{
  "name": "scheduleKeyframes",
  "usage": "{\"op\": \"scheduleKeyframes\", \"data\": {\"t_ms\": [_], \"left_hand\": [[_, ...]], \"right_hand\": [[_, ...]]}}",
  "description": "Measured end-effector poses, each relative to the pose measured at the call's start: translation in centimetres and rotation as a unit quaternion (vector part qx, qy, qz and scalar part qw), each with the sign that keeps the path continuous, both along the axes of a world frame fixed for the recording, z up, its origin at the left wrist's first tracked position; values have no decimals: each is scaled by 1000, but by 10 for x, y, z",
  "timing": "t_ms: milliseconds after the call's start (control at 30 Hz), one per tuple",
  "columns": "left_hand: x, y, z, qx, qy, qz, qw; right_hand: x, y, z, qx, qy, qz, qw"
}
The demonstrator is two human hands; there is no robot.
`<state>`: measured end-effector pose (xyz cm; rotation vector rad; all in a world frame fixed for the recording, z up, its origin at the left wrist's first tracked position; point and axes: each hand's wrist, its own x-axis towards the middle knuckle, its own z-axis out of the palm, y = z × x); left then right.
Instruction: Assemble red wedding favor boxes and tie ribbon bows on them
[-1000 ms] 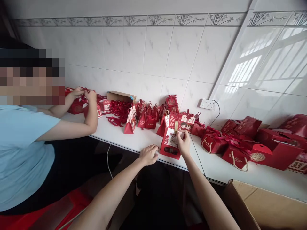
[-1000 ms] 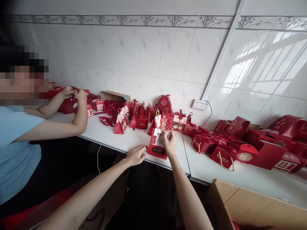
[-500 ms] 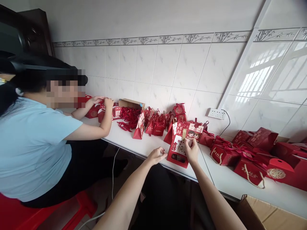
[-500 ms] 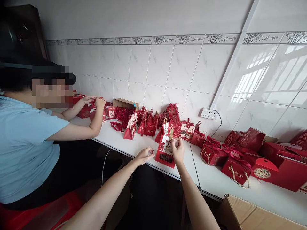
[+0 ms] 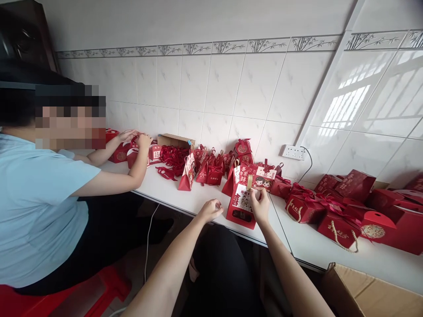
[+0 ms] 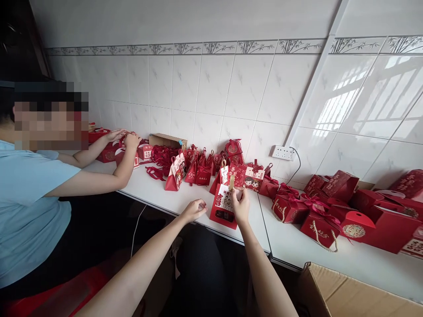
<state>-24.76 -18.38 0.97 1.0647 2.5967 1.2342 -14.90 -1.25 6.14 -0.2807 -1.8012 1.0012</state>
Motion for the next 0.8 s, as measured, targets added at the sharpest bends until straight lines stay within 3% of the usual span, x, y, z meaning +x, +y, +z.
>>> {"op": "scheduleKeyframes", "data": {"t_ms": [800], "left_hand": [[-22,16,6,-30,13,25,999]], "right_hand": [[-1,-2,0,-6,9,18,1000]]}}
